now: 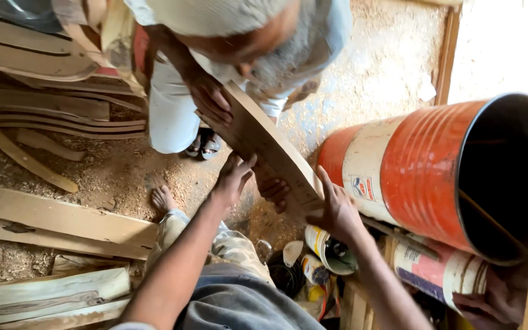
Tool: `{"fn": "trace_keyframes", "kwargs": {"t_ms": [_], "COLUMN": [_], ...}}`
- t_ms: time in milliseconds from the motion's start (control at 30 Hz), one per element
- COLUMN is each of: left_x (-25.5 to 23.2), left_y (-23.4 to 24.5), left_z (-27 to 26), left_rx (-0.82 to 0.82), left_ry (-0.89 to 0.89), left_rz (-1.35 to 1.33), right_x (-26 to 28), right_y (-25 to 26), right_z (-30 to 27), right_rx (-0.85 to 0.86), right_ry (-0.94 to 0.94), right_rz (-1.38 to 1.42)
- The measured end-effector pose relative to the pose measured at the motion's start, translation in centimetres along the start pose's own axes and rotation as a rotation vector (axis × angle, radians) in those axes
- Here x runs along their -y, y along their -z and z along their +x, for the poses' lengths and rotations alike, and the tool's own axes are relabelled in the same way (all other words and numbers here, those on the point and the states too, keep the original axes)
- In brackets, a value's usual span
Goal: The person uses a band saw to cut a curved wooden piece, followed by a series of straight cuts into the side of a wooden board. Finally, they pick up a large wooden plank and make a straight cut into its end.
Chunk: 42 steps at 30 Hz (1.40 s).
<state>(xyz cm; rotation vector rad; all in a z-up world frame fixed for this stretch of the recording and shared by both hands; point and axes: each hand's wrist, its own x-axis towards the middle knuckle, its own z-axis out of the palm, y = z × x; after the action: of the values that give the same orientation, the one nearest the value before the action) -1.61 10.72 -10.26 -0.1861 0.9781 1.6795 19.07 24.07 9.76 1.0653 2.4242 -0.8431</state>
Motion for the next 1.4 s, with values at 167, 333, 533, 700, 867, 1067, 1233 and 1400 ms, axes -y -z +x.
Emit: {"fn": "trace_keyframes", "kwargs": {"t_ms": [167, 333, 533, 700, 867, 1067, 1233, 1400], "left_x": [-2.1, 1.8, 0.7, -5.0, -1.9, 1.3, 7.5, 2.9], "left_y": [13.0, 38.7, 51.6, 47.4, 47.9, 43.8, 44.4, 51.5], "left_z": [-7.4, -18.4, -35.7, -42.9, -44.1, -46.1, -44.9, -44.5], "left_rx": [-0.162, -0.537, -1.068, -1.263, -1.396, -1.482, -1.586, -1.640], "left_ry": [0.077, 0.056, 0.282, 0.081, -0.041, 0.155, -0.027, -0.122], "left_rz": [0.686, 0.835, 0.954, 0.575, 0.364, -0.320, -0.660, -0.742], "right_x": [5.1, 0.1, -12.3, -2.0, -0.1, 31.4, 73.6, 102.9], "right_y": [-4.3, -21.7, -34.1, -28.0, -33.2, -26.5, -30.9, -40.0], "right_z": [-7.1, -6.0, -0.7, 9.4, 32.8, 41.6, 39.8, 33.7], "right_rx": [-0.513, -0.177, 0.104, 0.246, 0.354, 0.403, 0.402, 0.629], "right_ry": [0.272, 0.310, 0.513, 0.686, 0.842, 1.300, 1.092, 1.441], "right_rz": [-0.181, -0.033, -0.153, -0.350, -0.569, -0.710, -0.501, -0.301]}}
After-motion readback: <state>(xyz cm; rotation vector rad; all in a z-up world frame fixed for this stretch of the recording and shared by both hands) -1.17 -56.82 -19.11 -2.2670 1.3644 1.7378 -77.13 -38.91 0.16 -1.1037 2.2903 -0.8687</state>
